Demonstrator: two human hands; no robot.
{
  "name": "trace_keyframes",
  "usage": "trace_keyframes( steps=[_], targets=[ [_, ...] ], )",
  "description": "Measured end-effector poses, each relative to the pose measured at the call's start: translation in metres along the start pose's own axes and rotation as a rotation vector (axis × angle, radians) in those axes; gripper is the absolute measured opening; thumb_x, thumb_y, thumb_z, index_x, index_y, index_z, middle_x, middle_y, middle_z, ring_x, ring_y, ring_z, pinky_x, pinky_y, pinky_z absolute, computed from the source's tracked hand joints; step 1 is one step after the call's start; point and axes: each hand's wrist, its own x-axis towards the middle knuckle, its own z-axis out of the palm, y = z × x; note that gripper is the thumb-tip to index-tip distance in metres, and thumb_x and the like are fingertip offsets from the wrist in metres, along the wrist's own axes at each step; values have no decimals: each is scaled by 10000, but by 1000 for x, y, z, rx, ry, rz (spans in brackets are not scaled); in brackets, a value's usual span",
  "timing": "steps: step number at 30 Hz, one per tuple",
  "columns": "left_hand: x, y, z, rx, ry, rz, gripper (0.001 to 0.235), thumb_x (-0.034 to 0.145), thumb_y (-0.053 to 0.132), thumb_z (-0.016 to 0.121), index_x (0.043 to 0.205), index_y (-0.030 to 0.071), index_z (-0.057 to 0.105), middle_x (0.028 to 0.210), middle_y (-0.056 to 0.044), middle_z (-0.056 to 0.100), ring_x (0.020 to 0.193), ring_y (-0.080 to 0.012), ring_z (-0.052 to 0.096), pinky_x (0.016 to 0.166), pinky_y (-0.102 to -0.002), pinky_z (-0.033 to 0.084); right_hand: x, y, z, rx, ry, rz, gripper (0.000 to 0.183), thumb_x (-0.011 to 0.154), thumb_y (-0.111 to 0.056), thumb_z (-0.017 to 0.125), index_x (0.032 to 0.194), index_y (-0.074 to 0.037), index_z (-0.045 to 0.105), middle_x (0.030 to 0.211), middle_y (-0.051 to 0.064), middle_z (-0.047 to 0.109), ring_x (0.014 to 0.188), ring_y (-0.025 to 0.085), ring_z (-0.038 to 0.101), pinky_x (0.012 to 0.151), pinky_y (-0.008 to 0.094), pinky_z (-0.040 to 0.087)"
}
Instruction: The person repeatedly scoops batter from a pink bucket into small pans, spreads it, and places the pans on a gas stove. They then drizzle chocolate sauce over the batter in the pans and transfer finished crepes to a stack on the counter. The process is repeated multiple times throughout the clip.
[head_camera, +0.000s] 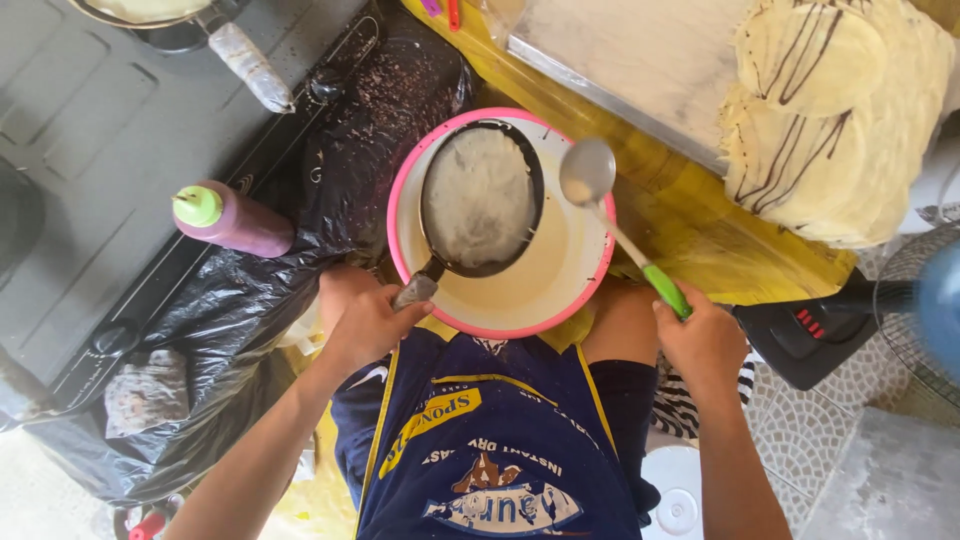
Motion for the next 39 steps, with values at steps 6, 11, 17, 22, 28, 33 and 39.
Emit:
trace_keyframes(
  steps=[6,11,17,22,28,33,39],
  targets=[
    [10,-18,-12,374,496,514,480,862,482,782,698,82,572,551,-131,525,543,-363,596,585,-395,499,9,-4,77,-280,-264,-55,532,865,-370,563,1385,-288,642,1044,149,781,1004,449,747,884,576,568],
    [13,-32,5,790,772,630,477,891,561,730,727,147,560,520,-30,496,441,-251,573,478,-360,478,-4,-53,79,-262,-277,-218,468,871,-301,539,1289,-134,666,1006,171,766,984,398,747,853,520,587],
    [6,-18,14,1087,1001,736,415,952,522,666,765,192,498,615,10,478,457,-165,547,495,-302,494,0,-42,109,-399,-252,-351,215,939,-210,526,992,-89,696,755,84,673,722,285,719,652,384,565],
    [13,-34,23,1119,966,731,406,958,517,650,796,157,555,635,6,486,470,-155,555,496,-300,512,2,-30,130,-361,-232,-384,215,944,-178,570,737,-137,612,629,34,590,594,205,628,540,300,460],
    [11,-7,4,1160,1065,778,387,969,527,590,797,192,497,645,21,428,459,-181,507,475,-329,478,-31,-172,-54,-116,-213,-508,230,929,-44,633,716,29,680,669,159,669,656,304,648,646,396,502],
    [-4,17,-19,982,1008,772,408,1007,400,576,693,177,440,572,-24,391,462,-256,442,458,-405,338,-4,-108,59,-244,-178,-433,273,879,-351,548,1051,-144,500,985,112,582,924,334,550,776,399,437],
    [38,-47,61,-52,203,-2,419,951,496,636,770,119,616,613,-84,669,531,-258,649,564,-390,501,26,-301,1,348,-214,-877,343,1006,-329,611,1169,-105,408,1004,132,578,929,320,601,792,450,482]
  ],
)
